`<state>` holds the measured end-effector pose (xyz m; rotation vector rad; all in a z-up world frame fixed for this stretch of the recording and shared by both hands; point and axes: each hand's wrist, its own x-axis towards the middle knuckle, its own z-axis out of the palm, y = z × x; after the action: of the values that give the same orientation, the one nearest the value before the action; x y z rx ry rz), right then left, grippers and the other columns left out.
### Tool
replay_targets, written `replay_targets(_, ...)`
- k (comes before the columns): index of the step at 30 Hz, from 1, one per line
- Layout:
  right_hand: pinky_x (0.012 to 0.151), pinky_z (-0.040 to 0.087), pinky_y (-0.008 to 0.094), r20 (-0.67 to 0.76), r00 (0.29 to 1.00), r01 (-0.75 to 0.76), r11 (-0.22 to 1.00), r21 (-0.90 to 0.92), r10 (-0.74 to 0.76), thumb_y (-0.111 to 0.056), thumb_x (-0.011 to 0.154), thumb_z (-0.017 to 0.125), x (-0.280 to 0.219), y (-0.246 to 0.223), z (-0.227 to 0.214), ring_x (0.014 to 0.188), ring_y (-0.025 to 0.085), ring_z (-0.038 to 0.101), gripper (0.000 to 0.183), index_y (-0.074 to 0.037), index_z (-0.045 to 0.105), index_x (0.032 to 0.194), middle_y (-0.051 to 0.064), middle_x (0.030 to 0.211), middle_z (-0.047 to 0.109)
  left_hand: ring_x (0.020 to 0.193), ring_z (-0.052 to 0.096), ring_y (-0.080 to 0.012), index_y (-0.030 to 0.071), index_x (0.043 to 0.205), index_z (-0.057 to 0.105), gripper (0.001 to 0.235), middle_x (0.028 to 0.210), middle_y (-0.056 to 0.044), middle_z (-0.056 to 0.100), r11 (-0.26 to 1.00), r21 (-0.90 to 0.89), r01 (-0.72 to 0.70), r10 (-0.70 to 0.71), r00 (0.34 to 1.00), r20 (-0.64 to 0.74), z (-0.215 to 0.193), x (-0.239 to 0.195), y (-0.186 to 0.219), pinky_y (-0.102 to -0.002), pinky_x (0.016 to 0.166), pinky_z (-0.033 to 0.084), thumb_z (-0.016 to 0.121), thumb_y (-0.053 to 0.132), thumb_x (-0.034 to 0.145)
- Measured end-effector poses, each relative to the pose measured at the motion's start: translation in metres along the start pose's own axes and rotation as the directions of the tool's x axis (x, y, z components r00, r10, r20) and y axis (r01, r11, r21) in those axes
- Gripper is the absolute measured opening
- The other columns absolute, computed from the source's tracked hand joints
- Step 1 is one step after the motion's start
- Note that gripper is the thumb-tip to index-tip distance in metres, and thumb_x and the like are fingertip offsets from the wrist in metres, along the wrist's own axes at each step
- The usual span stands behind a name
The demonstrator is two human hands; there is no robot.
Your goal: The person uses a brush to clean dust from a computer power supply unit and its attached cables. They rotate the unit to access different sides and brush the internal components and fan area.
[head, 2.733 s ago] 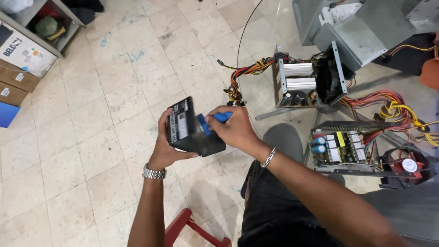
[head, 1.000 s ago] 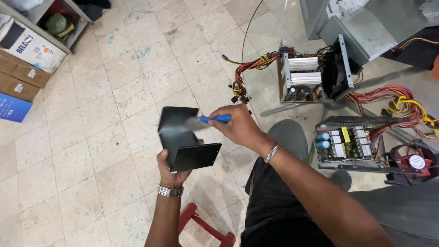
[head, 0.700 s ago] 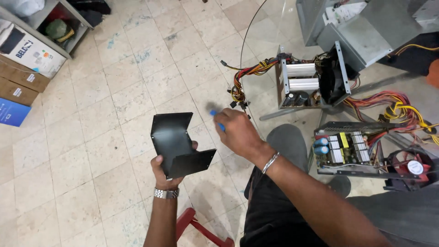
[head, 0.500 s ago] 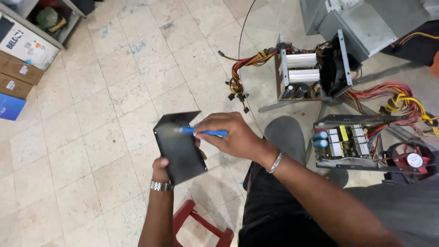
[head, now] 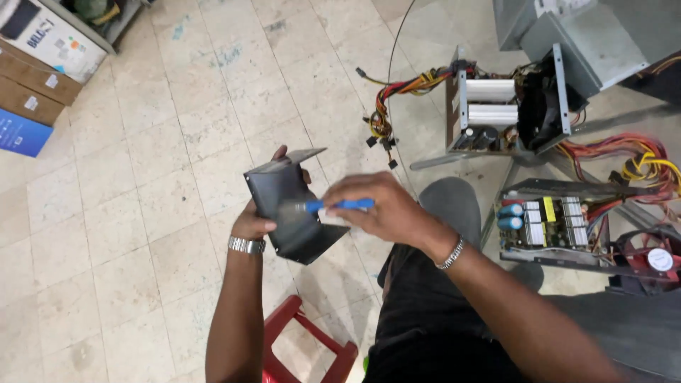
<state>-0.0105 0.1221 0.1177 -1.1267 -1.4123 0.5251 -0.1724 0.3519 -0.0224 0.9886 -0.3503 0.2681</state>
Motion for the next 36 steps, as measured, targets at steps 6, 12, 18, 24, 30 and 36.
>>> replay_targets(6,0.062,0.055,0.039,0.085,0.993,-0.086,0.996,0.034,0.083,0.002,0.089,0.074,-0.004,0.014,-0.003,0.067,0.023,0.069,0.01,-0.005,0.077,0.096,0.017,0.092,0.079,0.136,0.05,-0.0306,0.009,0.165,0.02,0.148,0.154,-0.024,0.046,0.912,0.38,0.151,-0.124,0.988,-0.095,0.027,0.012,0.041,-0.045,0.112,0.042,0.102,0.002,0.042)
replay_targets(12,0.067,0.059,0.038,0.022,0.998,-0.058,0.995,0.086,0.056,-0.001,0.091,0.075,-0.01,-0.013,0.003,0.076,0.024,0.075,0.011,-0.009,0.077,0.097,0.013,0.094,0.079,0.143,0.042,-0.0268,0.011,0.164,0.024,0.148,0.161,-0.015,0.041,0.757,0.635,0.151,-0.112,0.989,-0.101,0.003,0.006,0.065,-0.046,0.121,0.031,0.104,0.007,0.039)
replay_targets(18,0.069,0.06,0.036,-0.102,0.987,-0.135,0.986,-0.096,0.125,-0.001,0.09,0.074,-0.028,0.011,0.002,0.079,0.027,0.077,0.012,-0.008,0.076,0.099,0.01,0.09,0.078,0.137,0.048,-0.0339,0.004,0.158,0.037,0.128,0.15,-0.015,0.048,0.693,0.676,0.25,-0.198,0.968,-0.155,0.027,0.012,0.07,-0.048,0.104,0.051,0.1,0.004,0.046)
replay_targets(24,0.065,0.059,0.033,-0.221,0.97,-0.171,0.929,-0.327,0.101,-0.001,0.09,0.074,-0.044,0.036,0.003,0.076,0.027,0.076,0.011,-0.009,0.075,0.099,0.008,0.088,0.075,0.137,0.048,-0.0351,0.002,0.158,0.032,0.132,0.148,-0.016,0.046,0.661,0.709,0.245,-0.196,0.969,-0.152,0.032,0.013,0.08,-0.048,0.102,0.055,0.1,0.002,0.045)
replay_targets(30,0.067,0.062,0.052,0.148,0.987,-0.055,0.998,-0.004,0.055,0.006,0.091,0.069,-0.045,-0.008,0.016,0.083,0.043,0.075,0.019,-0.007,0.072,0.104,0.018,0.089,0.074,0.141,0.044,-0.0336,0.004,0.158,0.033,0.128,0.153,-0.014,0.039,0.557,0.804,0.206,-0.116,0.978,-0.17,0.044,0.027,0.083,-0.048,0.106,0.05,0.1,0.004,0.048)
replay_targets(36,0.07,0.061,0.055,0.055,0.998,-0.023,0.997,-0.068,0.027,0.004,0.091,0.071,-0.059,0.028,0.024,0.087,0.045,0.074,0.019,-0.006,0.074,0.107,0.021,0.094,0.074,0.135,0.048,-0.0296,0.006,0.157,0.038,0.128,0.147,-0.012,0.043,0.479,0.841,0.25,-0.137,0.968,-0.209,0.062,0.039,0.093,-0.05,0.109,0.048,0.101,0.004,0.045)
